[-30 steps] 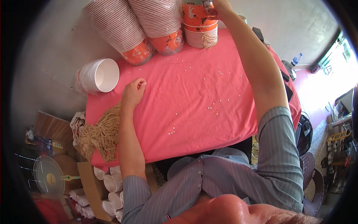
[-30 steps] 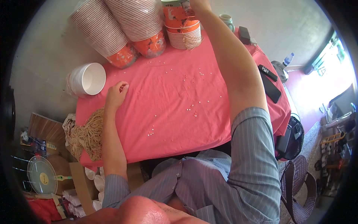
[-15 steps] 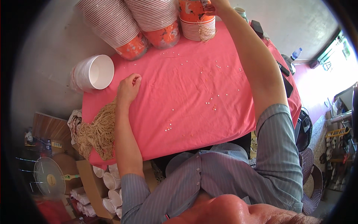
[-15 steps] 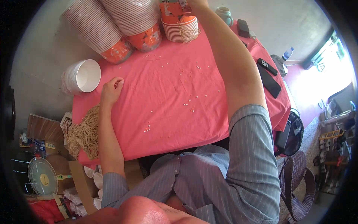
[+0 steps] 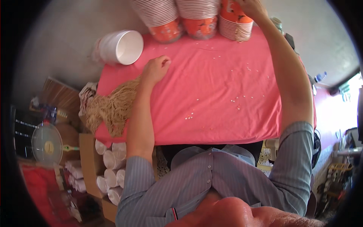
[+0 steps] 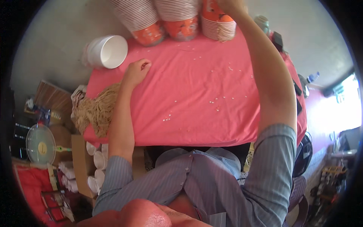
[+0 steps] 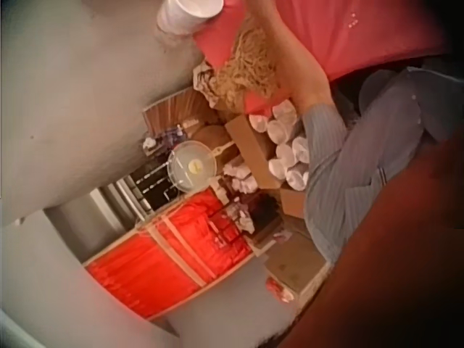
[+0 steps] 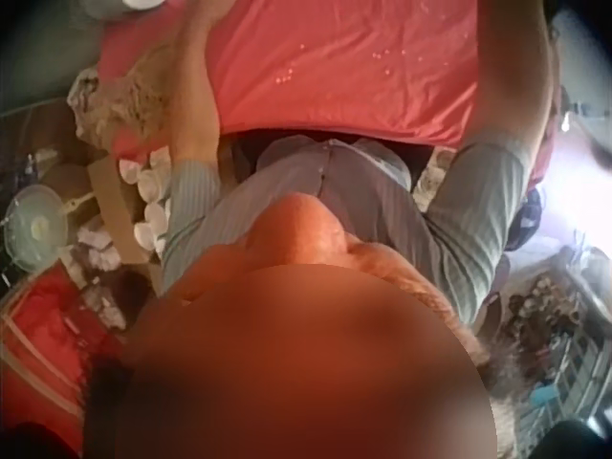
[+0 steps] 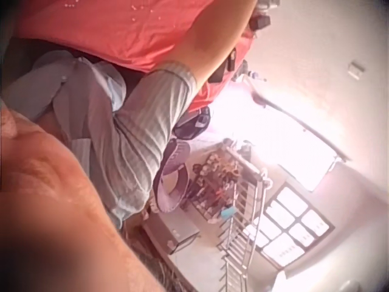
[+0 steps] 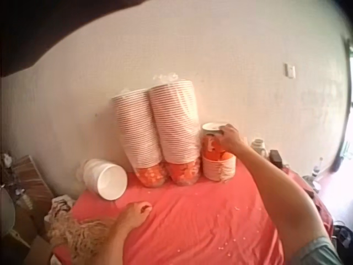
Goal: The person is putting rubber bands around the rims of paper cups.
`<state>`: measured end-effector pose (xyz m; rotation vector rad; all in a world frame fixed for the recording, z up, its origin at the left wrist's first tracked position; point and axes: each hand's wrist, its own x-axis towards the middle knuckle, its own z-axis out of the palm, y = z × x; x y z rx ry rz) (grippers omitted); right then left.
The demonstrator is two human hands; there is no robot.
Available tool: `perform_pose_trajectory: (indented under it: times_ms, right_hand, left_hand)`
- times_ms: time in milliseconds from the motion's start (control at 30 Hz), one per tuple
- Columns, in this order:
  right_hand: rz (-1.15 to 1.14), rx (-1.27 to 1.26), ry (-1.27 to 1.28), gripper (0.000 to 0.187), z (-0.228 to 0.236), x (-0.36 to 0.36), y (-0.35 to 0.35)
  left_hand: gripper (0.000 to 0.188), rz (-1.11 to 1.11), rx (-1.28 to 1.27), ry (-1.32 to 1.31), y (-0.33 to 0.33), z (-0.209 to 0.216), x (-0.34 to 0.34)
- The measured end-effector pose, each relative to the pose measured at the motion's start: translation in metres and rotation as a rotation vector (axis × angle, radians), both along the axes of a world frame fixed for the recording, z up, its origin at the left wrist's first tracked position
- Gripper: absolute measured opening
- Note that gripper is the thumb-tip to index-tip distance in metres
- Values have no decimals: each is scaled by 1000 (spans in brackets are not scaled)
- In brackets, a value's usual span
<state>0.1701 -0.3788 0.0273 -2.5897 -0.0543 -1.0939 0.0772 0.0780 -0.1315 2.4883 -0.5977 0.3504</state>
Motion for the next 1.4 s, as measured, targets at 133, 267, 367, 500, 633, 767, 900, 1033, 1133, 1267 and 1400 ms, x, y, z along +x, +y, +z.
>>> perform_pose_trajectory:
  times_ms: [133,267,367,500,633,767,900,1033,1133,1267,1400]
  right_hand:
    - [544,380,-504,36,-18,-45,77]
    - [244,40,23,32,-55,-68,176]
    - [489,136,187,32,-91,-74,262]
    - [714,327,291,31,-100,-75,380]
    - [725,487,342,35,-97,-45,457]
    - [725,596,414,33,-95,-29,500]
    - [735,593,474,31,-100,-37,513]
    - [671,531,410,31,-102,-46,498]
    - [635,501,331,33,-99,-52,468]
    - [625,144,310,39,-82,-102,424]
    - [592,-178,182,29,-47,-164,330]
  left_hand:
    - [26,334,-105,-213,63,5,0]
    - [23,729,-422,-607,125,31,-2]
    - [24,806,-510,-701,152,23,8]
    - [24,813,-592,-620,146,13,11]
    - [25,812,-518,-630,143,9,19]
    - [27,799,-552,-546,142,9,25]
    - [28,823,-486,-525,156,-3,25]
    - [30,828,-404,-487,146,-1,23]
    - [26,768,-415,-447,122,8,25]
    - [24,796,-399,-512,144,-3,16]
    - [22,813,-389,-567,149,12,12]
